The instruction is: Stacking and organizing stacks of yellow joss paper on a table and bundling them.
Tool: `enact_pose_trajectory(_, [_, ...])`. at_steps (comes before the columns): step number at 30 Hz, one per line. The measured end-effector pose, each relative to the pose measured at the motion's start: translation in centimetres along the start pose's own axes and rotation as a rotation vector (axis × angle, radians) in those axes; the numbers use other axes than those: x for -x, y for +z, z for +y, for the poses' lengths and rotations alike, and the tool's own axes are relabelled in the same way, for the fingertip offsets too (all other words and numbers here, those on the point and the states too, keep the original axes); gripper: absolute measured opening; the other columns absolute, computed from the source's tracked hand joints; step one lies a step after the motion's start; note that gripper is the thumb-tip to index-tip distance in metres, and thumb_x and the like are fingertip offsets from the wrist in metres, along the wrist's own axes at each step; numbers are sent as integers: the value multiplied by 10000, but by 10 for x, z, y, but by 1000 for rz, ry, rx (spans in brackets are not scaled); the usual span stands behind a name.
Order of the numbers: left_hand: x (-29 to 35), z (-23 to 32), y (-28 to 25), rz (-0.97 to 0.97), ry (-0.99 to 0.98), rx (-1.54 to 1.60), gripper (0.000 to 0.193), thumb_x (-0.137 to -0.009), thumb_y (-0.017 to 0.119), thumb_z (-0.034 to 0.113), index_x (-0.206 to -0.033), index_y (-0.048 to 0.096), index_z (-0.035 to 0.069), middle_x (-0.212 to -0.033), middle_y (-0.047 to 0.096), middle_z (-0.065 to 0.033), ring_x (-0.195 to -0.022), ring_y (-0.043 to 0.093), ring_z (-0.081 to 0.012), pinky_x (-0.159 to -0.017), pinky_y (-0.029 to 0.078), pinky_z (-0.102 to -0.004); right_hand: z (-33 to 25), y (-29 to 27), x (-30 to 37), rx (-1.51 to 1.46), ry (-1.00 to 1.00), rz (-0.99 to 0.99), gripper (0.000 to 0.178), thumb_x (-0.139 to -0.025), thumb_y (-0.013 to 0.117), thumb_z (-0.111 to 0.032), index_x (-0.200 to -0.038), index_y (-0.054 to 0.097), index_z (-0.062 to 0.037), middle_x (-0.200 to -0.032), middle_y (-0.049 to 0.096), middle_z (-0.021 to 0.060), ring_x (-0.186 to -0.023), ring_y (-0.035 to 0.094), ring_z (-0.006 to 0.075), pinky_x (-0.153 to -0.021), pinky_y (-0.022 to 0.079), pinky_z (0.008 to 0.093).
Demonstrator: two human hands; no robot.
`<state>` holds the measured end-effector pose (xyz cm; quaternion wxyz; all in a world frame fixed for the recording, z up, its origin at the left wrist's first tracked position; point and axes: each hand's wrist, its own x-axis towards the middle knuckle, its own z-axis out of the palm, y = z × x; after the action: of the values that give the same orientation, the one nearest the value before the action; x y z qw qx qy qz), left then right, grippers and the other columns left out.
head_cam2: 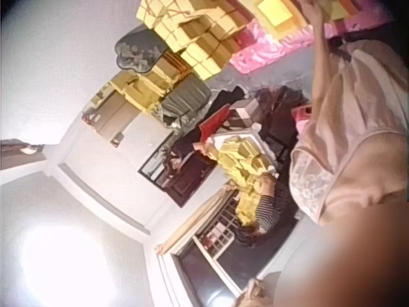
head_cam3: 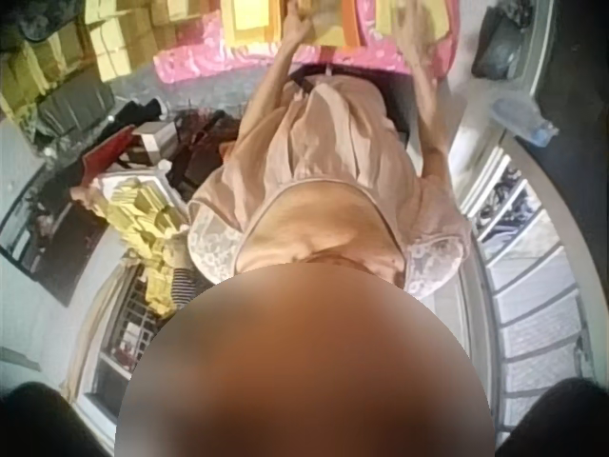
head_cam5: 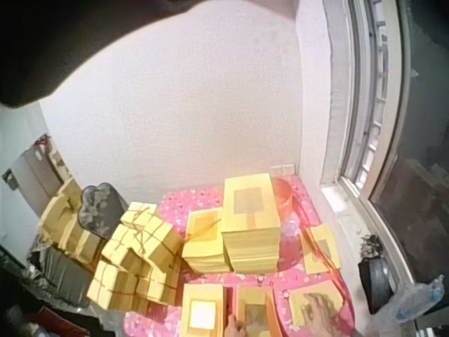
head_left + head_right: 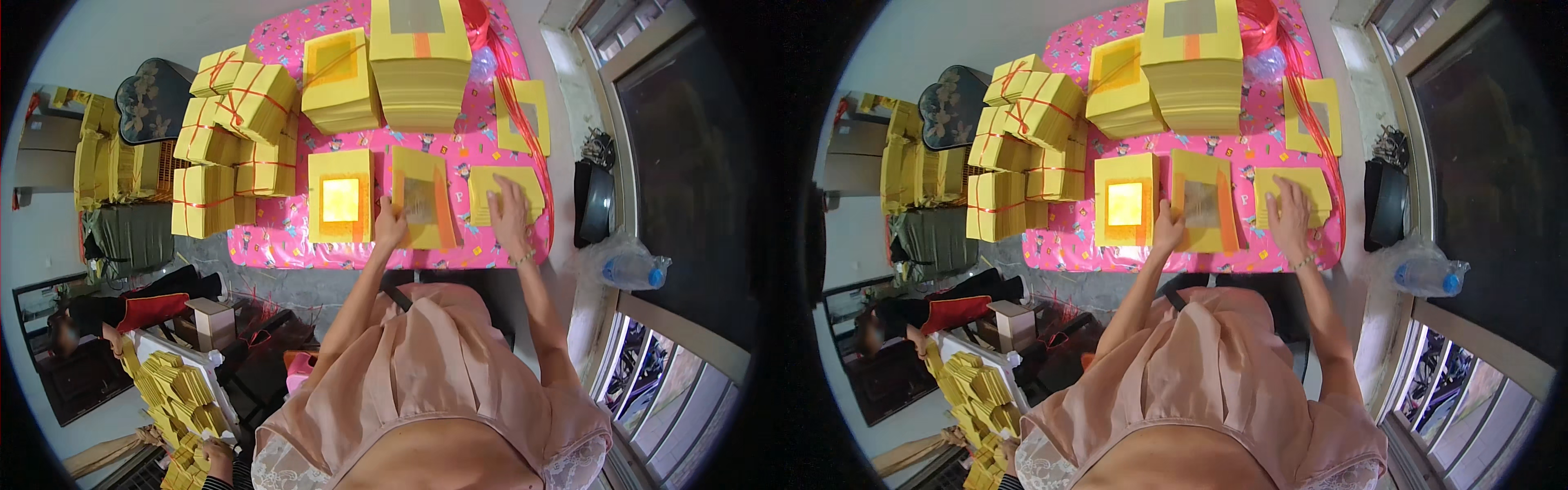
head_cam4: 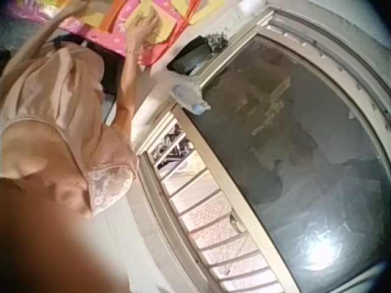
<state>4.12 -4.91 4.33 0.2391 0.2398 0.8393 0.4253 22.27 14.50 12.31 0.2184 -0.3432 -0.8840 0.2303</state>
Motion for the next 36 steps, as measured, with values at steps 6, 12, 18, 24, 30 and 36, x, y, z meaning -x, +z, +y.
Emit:
enact_pose_trajectory(6, [31, 69, -71, -243, -14, 513, 298, -861, 527, 3, -1132, 405, 25, -975, 510, -62, -889, 497, -149, -765, 422, -284, -34, 16, 14, -755, 286, -388, 565, -946, 533, -300, -1364, 297, -4, -1139, 527, 195, -981, 576, 210, -801, 494, 331])
enact_pose_trajectory(12, [20, 129, -119, -334, 112, 656, 333, -898, 507, 3, -1208, 386, 19, -1052, 484, -32, -980, 443, -95, -853, 362, -230, -84, -33, -26, -941, 348, -307, 531, -933, 556, -173, -1363, 284, -19, -1148, 531, 110, -905, 560, 105, -713, 491, 237])
enact_pose_trajectory(18, [-11, 184, -133, -249, 396, 532, 391, -916, 525, 48, -1276, 380, 1, -1159, 522, -48, -1072, 476, -103, -922, 368, -248, -96, -47, -63, -1062, 100, -139, 329, -933, 506, -40, -1241, 396, 0, -1051, 588, 56, -933, 548, 76, -780, 453, 229])
enact_pose_trajectory(24, [-101, 246, -160, -317, 317, 602, 467, -871, 620, 117, -1269, 423, -28, -1085, 588, -63, -992, 539, -108, -854, 446, -264, -105, -60, -183, -984, -68, -8, 313, -933, 520, -61, -1217, 422, 24, -1082, 593, 77, -944, 553, 84, -794, 465, 245])
enact_pose_trajectory(30, [-221, 259, -148, -220, 227, 601, 411, -838, 666, 134, -1182, 527, -43, -955, 647, -112, -813, 629, -149, -709, 518, -265, -60, -17, -325, -650, -54, 35, 384, -871, 638, -262, -1120, 547, 15, -919, 664, 100, -835, 624, 146, -713, 486, 293])
enact_pose_trajectory(36, [-245, 251, -134, -103, 114, 437, 380, -809, 701, 120, -1120, 565, -51, -896, 661, -112, -769, 649, -150, -653, 538, -263, -56, -1, -352, -328, -5, 33, 465, -811, 675, -374, -1080, 600, -2, -851, 671, 101, -751, 632, 177, -687, 486, 321])
